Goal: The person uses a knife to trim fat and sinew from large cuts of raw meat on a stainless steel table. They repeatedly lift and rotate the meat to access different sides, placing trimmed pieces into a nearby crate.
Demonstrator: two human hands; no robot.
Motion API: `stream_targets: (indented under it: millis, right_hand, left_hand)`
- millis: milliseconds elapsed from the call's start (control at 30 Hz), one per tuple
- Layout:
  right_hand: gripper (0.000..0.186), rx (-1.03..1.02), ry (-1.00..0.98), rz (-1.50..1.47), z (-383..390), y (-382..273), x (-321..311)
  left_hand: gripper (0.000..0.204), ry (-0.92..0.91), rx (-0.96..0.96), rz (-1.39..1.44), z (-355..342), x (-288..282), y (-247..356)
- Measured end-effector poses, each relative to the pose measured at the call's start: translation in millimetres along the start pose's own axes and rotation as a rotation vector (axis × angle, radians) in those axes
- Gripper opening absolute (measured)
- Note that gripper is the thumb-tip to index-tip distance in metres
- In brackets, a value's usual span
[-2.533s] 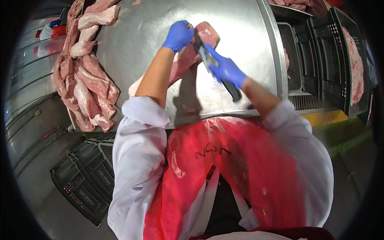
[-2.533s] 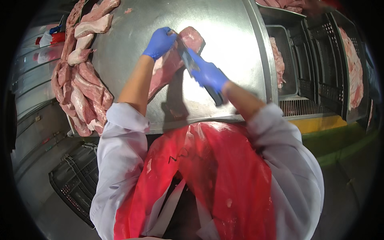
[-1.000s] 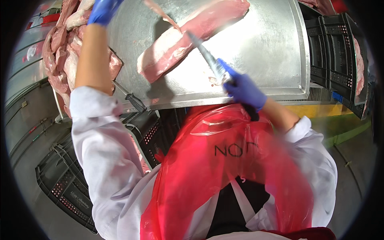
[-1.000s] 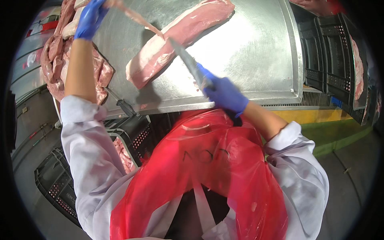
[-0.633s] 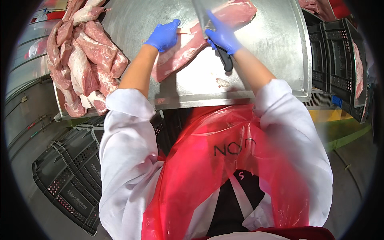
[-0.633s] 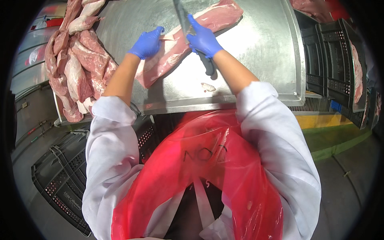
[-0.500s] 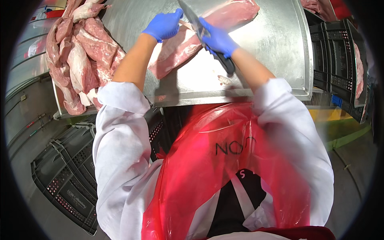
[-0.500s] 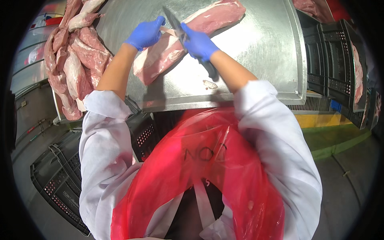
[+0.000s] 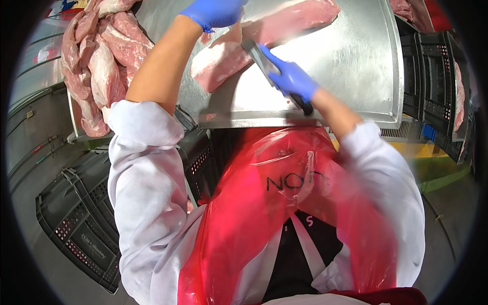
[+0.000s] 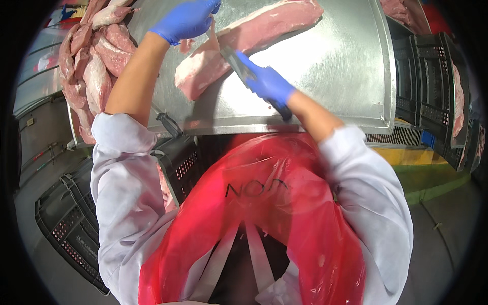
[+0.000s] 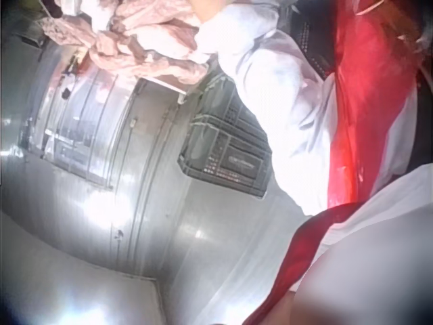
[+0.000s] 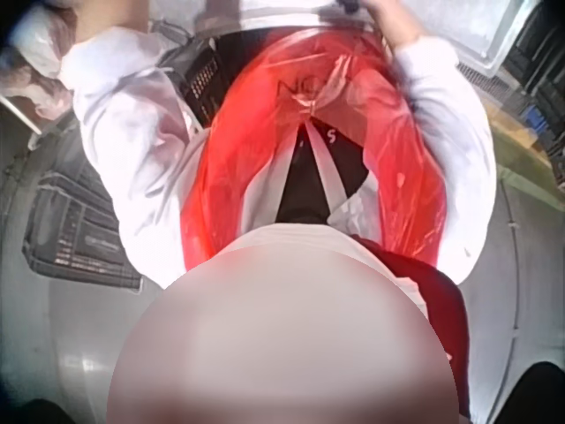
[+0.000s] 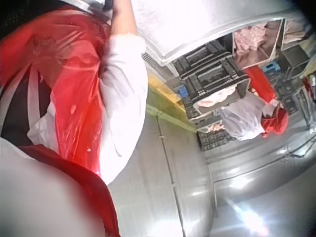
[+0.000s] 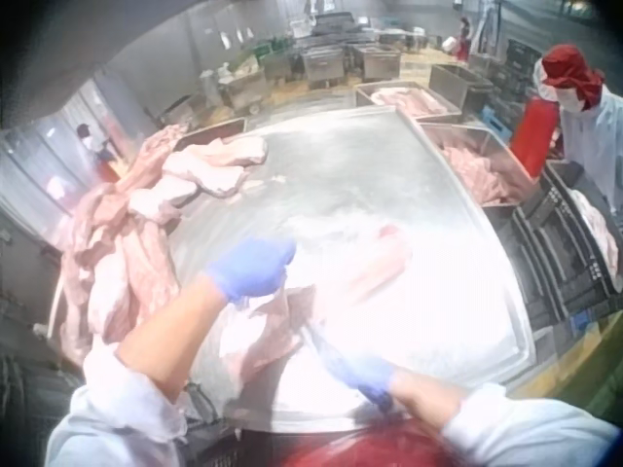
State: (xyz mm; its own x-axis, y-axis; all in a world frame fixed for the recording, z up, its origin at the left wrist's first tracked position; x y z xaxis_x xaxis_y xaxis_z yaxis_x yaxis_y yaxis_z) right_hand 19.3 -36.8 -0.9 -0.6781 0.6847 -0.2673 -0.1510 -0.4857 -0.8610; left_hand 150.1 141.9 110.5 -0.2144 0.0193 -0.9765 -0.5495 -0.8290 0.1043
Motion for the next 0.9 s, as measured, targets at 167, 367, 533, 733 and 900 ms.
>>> stream_targets:
  millis: [167, 367, 533, 733, 900]
  right_hand:
    - [0.071, -0.102, 0.008, -0.028, -45.2, 9.0, 26.2]
    - [0.073, -0.126, -0.004, -0.062, -45.3, -5.7, 36.9]
    - [0.074, -0.063, -0.124, -0.071, -6.4, -7.9, 65.3]
    - [0.074, -0.076, -0.015, 0.056, -97.7, -33.9, 56.9]
    - [0.076, -0.276, -0.170, 0.000, -17.1, 12.0, 100.7]
  left_hand:
    - [0.022, 0.053, -0.036, 0.056, 19.7, -25.9, -1.7]
    - [0.017, 0.079, -0.007, 0.104, 50.9, -52.0, 15.0]
    - [0.015, 0.197, -0.064, 0.080, 69.8, -55.2, -16.0]
    - [0.012, 0.227, -0.019, 0.054, 73.5, -81.8, 4.7]
    - [0.010, 0.328, -0.065, 0.116, 110.8, -102.6, -22.1]
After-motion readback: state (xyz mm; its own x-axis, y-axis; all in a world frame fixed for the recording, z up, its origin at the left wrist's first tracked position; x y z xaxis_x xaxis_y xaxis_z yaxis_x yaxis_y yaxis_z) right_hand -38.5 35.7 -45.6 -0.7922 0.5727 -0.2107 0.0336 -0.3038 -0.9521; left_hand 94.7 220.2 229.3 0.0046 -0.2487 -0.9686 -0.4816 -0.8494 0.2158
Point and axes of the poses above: each hand's wrist, its own z-axis away from the middle knuckle, its own x-axis out of the palm, y = z × x, the point moved 3 cm from there along -z, towards the middle knuckle
